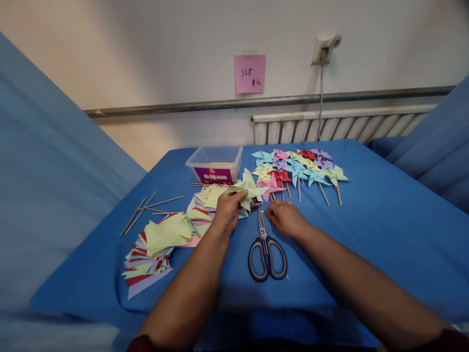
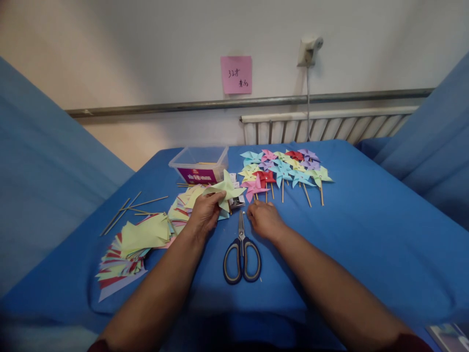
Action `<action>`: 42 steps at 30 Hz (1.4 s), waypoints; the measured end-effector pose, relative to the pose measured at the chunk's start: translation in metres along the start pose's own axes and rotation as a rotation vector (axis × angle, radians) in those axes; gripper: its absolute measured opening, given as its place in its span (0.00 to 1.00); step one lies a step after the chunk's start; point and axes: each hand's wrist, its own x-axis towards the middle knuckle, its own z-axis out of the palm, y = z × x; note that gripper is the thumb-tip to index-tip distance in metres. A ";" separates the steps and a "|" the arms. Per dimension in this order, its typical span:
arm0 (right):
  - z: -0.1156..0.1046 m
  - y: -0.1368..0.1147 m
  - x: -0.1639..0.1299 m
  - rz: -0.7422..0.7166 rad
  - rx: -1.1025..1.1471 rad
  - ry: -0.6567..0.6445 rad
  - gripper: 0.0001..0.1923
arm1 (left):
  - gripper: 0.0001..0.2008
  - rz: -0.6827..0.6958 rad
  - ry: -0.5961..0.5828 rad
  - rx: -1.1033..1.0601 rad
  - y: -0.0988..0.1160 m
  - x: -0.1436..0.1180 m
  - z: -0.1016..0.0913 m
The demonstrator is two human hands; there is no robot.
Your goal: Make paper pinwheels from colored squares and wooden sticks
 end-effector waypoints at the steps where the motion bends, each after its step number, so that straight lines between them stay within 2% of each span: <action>1: 0.000 0.000 0.000 0.017 -0.012 0.020 0.09 | 0.19 -0.004 0.001 0.001 0.000 0.000 0.000; 5: 0.001 -0.004 0.002 0.033 -0.025 0.058 0.11 | 0.18 -0.008 0.016 -0.007 0.002 0.000 0.001; 10: 0.003 -0.012 0.007 -0.012 -0.097 0.016 0.14 | 0.18 -0.009 0.022 -0.022 0.004 -0.001 0.003; 18: 0.004 -0.014 0.014 0.012 -0.117 0.002 0.15 | 0.19 -0.014 0.012 -0.015 0.003 -0.001 0.003; 26: 0.006 -0.017 0.017 0.003 -0.169 0.012 0.13 | 0.16 -0.020 0.021 0.008 0.005 -0.002 0.004; 34: 0.001 -0.026 0.015 -0.028 -0.354 0.003 0.14 | 0.17 0.002 0.004 0.008 0.005 -0.005 0.005; 42: 0.000 -0.030 0.011 0.006 -0.367 -0.015 0.16 | 0.15 -0.002 0.020 0.027 0.006 -0.009 0.008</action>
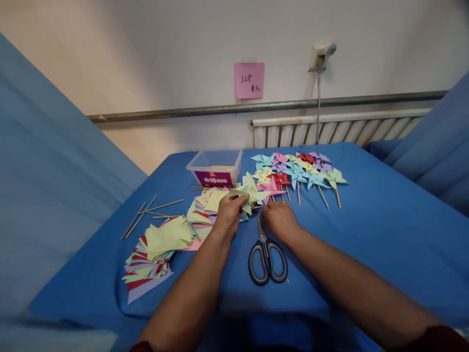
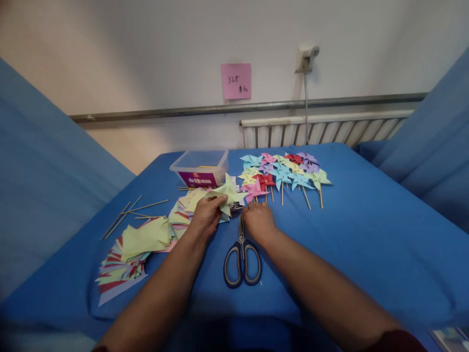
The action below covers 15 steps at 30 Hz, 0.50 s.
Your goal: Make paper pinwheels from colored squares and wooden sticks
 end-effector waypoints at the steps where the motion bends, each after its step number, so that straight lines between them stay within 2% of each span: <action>1: 0.000 0.001 0.000 0.004 0.002 -0.008 0.16 | 0.15 0.002 0.002 -0.002 0.000 -0.001 0.000; 7: -0.001 0.002 0.001 -0.006 0.020 -0.040 0.15 | 0.15 0.000 -0.007 -0.003 0.001 -0.001 0.001; 15: 0.004 0.000 0.003 0.009 0.021 0.009 0.15 | 0.16 0.007 -0.014 0.011 -0.002 0.001 -0.002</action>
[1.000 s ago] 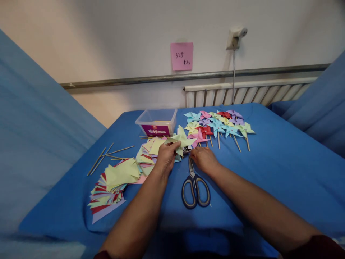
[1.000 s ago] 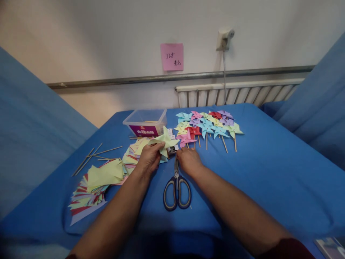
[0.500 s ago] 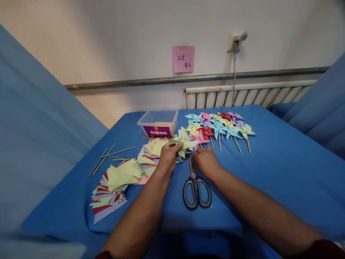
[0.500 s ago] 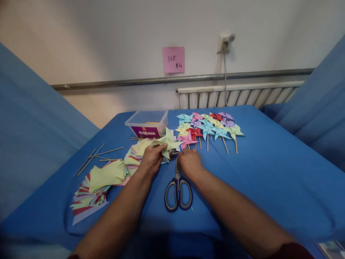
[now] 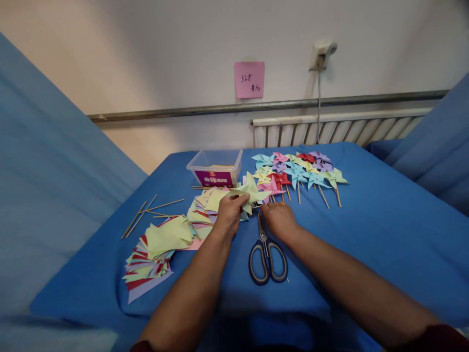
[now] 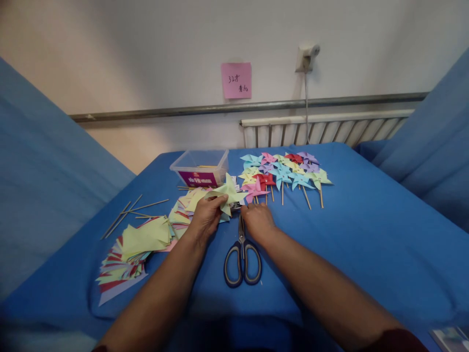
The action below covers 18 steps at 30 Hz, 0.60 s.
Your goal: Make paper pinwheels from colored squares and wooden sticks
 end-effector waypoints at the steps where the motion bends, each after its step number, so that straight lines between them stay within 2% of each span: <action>1: 0.000 0.000 0.000 -0.001 -0.003 0.001 0.15 | 0.16 0.006 -0.003 0.003 -0.001 0.001 -0.001; 12: 0.006 0.003 0.000 0.002 0.027 0.016 0.14 | 0.15 0.090 0.066 0.164 -0.010 0.007 -0.006; 18: 0.011 0.007 0.006 0.073 0.105 -0.008 0.14 | 0.16 0.091 0.069 0.177 -0.010 0.005 -0.005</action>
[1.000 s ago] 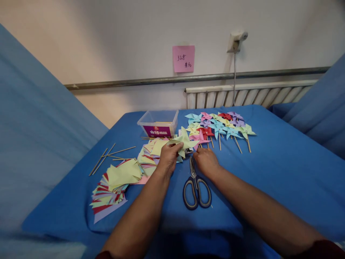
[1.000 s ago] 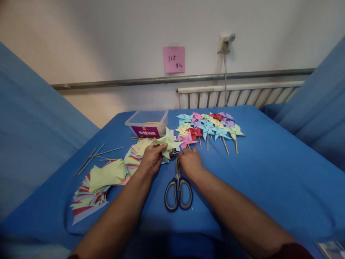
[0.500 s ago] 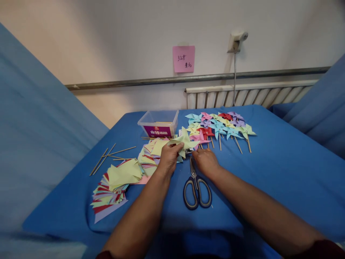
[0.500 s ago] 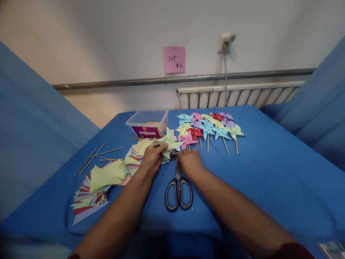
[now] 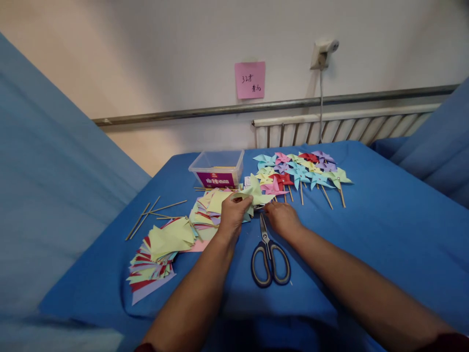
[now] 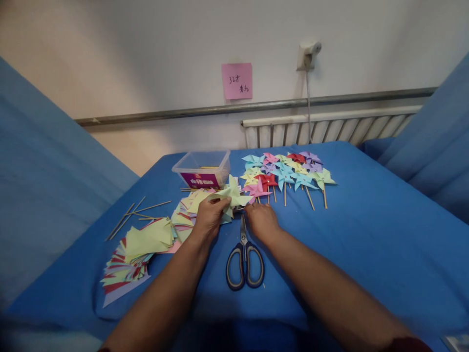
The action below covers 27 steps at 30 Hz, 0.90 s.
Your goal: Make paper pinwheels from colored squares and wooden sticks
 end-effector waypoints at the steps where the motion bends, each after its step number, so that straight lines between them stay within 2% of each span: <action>1: 0.001 0.001 0.001 0.002 0.003 -0.005 0.14 | 0.15 0.000 0.000 0.001 0.000 -0.001 0.000; 11: -0.001 0.003 0.000 0.022 0.027 0.032 0.13 | 0.14 -0.003 -0.002 -0.008 0.007 -0.006 0.003; 18: -0.005 0.003 -0.001 0.022 0.024 0.018 0.16 | 0.15 0.002 0.005 0.006 0.004 -0.004 0.002; 27: -0.005 0.006 -0.004 -0.038 0.000 0.032 0.15 | 0.16 0.001 -0.006 -0.020 0.002 -0.003 0.002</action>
